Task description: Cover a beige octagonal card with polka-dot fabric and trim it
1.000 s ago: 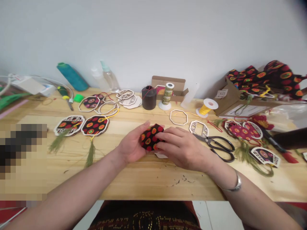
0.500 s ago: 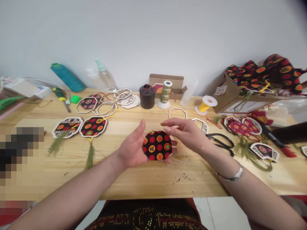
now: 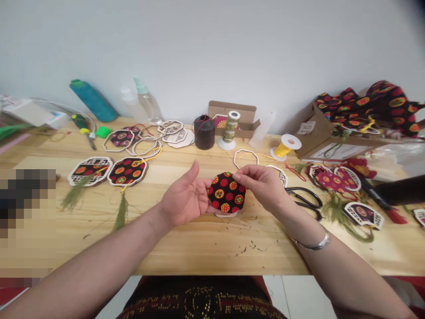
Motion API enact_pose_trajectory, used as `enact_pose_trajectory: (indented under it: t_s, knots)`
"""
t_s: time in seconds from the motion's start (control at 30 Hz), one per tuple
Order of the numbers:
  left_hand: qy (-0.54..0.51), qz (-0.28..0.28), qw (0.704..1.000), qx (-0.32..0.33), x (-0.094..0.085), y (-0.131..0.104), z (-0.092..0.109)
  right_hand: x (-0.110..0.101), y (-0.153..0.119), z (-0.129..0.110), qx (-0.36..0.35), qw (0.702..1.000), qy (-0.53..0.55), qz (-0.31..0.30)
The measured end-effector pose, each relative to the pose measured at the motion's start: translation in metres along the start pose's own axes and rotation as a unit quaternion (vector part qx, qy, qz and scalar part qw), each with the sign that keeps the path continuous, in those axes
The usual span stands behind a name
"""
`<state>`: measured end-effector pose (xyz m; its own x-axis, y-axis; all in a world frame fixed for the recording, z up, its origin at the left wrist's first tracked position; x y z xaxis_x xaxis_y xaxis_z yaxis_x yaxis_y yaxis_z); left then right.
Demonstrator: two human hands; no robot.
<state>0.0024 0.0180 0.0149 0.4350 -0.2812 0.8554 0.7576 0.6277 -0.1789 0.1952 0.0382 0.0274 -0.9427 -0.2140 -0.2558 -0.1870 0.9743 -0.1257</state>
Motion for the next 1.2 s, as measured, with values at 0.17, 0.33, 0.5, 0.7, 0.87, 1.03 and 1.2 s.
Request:
enact_pose_trajectory:
  t_s: [0.17, 0.33, 0.5, 0.7, 0.87, 1.03, 1.2]
  knots:
    - [0.041, 0.047, 0.998, 0.013, -0.0005, 0.0005, -0.0029, 0.0004, -0.0011, 0.0009, -0.030, 0.998, -0.036, -0.030]
    - [0.092, 0.106, 0.990, 0.003, 0.0002, 0.0020, -0.0093, 0.0012, -0.0026, -0.0002, -0.062, 0.995, -0.059, -0.059]
    - [0.073, 0.147, 0.984, 0.070, 0.0026, 0.0034, -0.0056, -0.0028, 0.0006, 0.0028, 0.003, 0.999, 0.010, -0.039]
    - [0.050, 0.161, 0.979, 0.116, 0.0036, 0.0041, -0.0020, -0.0015, 0.0025, 0.0031, 0.031, 0.996, 0.048, -0.067]
    - [0.064, 0.158, 0.979, 0.109, 0.0033, 0.0046, -0.0020, -0.0024, 0.0052, 0.0069, 0.022, 0.997, 0.058, -0.053]
    - [0.101, 0.153, 0.977, 0.113, 0.0015, 0.0035, -0.0010, -0.0052, 0.0045, 0.0068, 0.008, 0.998, 0.002, -0.062]
    - [0.123, 0.185, 0.968, 0.117, 0.0003, 0.0035, -0.0036, -0.0047, 0.0024, 0.0031, -0.061, 0.990, -0.088, -0.090]
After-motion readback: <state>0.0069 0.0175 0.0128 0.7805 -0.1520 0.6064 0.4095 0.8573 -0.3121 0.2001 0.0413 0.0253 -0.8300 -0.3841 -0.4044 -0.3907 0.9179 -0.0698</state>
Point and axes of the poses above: each hand's wrist, its own y-axis towards the middle knuckle, its own x-axis out of the palm, z = x × y, the point moved 1 cm from there along y, towards the middle knuckle, and after that the axes turned 6 degrees about -y, right-handed, at the moved point
